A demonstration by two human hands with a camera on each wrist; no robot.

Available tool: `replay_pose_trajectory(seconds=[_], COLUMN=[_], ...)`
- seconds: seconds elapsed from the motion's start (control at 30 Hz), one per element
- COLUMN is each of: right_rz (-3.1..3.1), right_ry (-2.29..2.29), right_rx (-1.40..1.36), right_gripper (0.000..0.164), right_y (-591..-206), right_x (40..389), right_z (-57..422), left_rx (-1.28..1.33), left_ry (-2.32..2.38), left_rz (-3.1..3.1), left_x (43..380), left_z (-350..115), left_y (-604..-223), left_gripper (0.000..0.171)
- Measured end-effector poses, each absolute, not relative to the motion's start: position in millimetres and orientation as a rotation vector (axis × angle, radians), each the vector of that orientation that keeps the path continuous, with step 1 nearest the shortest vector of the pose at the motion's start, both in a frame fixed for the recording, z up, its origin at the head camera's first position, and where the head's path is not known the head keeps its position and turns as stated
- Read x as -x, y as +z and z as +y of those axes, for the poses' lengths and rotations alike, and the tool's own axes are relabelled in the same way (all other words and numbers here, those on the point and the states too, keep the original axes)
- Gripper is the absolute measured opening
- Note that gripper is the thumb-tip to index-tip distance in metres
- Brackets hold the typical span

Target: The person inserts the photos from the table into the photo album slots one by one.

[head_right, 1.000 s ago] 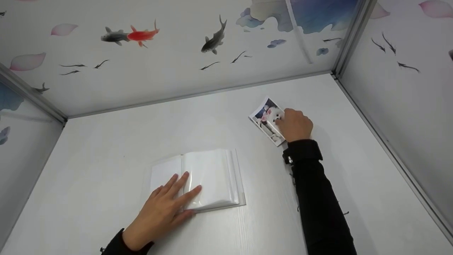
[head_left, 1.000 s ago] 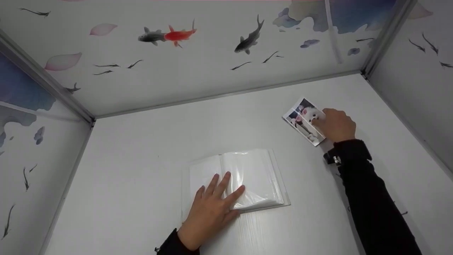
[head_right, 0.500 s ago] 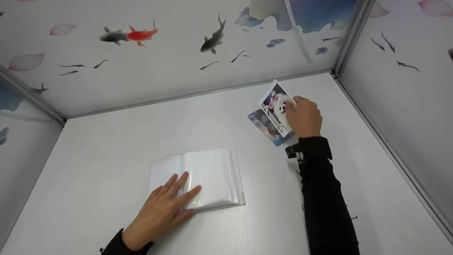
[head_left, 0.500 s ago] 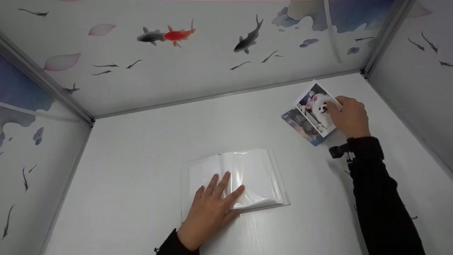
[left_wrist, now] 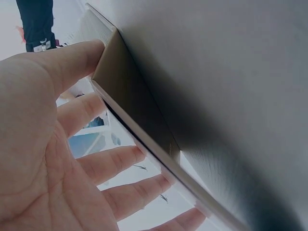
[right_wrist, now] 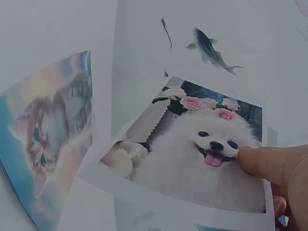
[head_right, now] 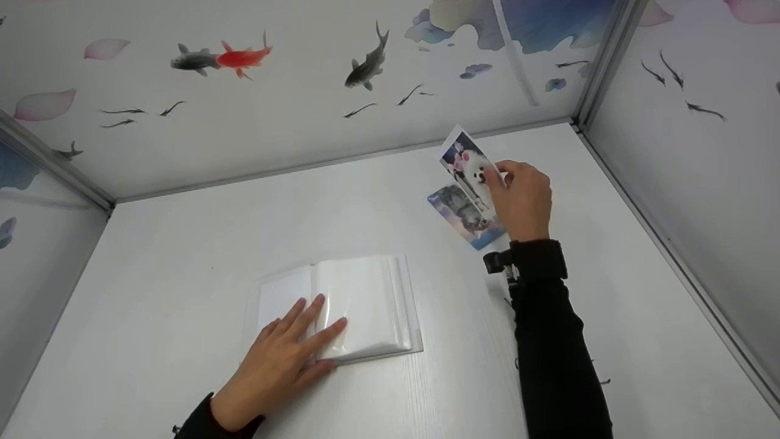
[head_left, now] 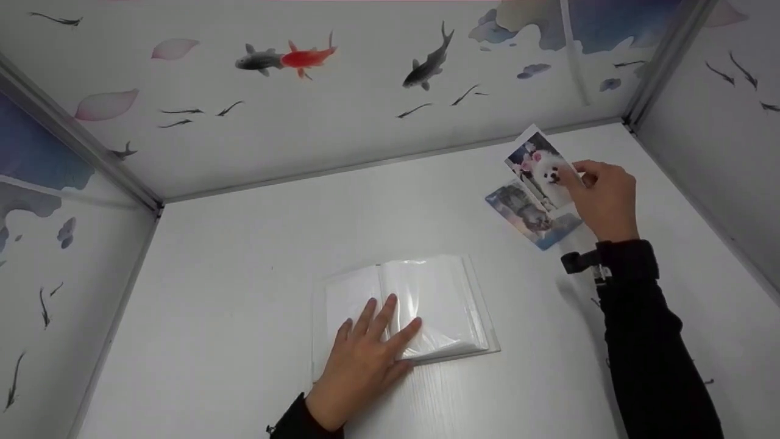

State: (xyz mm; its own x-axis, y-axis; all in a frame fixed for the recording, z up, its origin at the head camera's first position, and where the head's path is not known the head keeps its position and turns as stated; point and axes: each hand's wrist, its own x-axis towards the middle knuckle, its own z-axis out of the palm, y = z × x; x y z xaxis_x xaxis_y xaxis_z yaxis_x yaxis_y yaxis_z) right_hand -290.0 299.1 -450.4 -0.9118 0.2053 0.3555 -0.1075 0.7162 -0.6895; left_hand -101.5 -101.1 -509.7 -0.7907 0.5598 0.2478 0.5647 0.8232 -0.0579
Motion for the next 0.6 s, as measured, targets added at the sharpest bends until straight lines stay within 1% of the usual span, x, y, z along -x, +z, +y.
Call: replay_pose_trajectory(seconds=[0.1,0.27,0.43,0.6], right_rz=[-2.542,-2.577,-2.580,-2.611], right_ry=[1.058,1.119,1.167,1.179], right_rx=[0.057,0.038,-0.032,-0.092], right_gripper=[0.044,0.049,0.042,0.040], right_y=[-449.7,-449.2,-450.5,-451.5], right_x=[289.4,287.5,287.1,285.7], right_z=[293.9,283.0,271.7,258.5], left_rx=[0.857,0.846,0.847,0.857], left_ry=[-0.033,-0.058,-0.056,-0.045], left_rz=[-2.759,-2.766,-2.740,-2.704], left_x=[101.4,101.1,101.4,100.8], left_z=[-100.9,-99.5,-96.2,-91.3], left_y=[-508.8,-508.7,-508.9,-509.5], left_gripper=[0.063,0.063,0.062,0.062])
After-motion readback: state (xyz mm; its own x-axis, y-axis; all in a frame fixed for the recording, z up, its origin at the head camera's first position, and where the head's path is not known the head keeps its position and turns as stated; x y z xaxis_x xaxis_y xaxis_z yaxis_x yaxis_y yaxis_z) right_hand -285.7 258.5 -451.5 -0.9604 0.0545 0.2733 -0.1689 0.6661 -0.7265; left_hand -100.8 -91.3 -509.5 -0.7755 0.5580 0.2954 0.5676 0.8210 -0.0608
